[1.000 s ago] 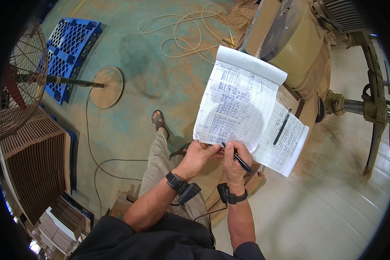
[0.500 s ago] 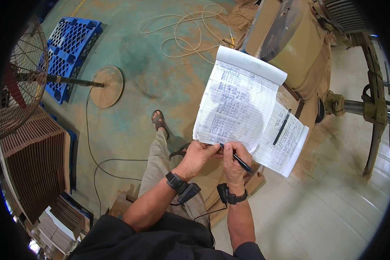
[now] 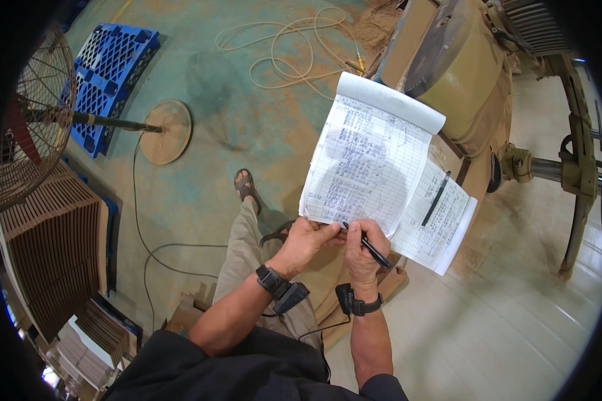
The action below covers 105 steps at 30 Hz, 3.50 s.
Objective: Taking inventory or logging production data in a notebook within a wood furniture workshop.
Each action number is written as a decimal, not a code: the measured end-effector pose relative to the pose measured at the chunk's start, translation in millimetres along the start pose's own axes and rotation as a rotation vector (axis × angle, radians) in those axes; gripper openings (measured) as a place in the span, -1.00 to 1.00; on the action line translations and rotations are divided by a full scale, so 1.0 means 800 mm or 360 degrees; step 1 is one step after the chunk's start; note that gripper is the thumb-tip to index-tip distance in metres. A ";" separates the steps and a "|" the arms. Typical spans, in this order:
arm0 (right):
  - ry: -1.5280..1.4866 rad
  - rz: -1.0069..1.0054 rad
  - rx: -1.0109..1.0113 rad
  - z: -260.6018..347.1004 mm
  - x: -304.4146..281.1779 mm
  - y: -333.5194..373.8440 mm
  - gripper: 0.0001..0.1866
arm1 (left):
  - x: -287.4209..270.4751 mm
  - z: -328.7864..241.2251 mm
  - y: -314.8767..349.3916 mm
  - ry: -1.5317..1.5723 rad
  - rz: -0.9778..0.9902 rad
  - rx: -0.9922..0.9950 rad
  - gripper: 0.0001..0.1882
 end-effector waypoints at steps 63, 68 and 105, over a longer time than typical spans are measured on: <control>0.0029 0.0024 -0.0062 0.008 0.002 0.000 -0.85 | -0.005 0.003 0.000 -0.0001 -0.0025 0.0043 -0.66; 0.0034 0.0029 -0.0072 0.009 0.001 -0.001 -0.85 | -0.002 0.003 -0.002 -0.0014 -0.0018 0.0038 -0.66; 0.0093 -0.0049 0.0004 0.004 -0.005 0.005 -0.88 | 0.002 0.000 0.000 0.0041 -0.0007 0.0021 -0.71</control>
Point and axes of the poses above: each hand's wrist, its own y-axis away from the middle knuckle, its own x-axis out of the palm, z = x × y, the point moved 9 cm from there along -y, towards the middle knuckle, and after that the axes turned 13 degrees about z, right-handed, at the moved point
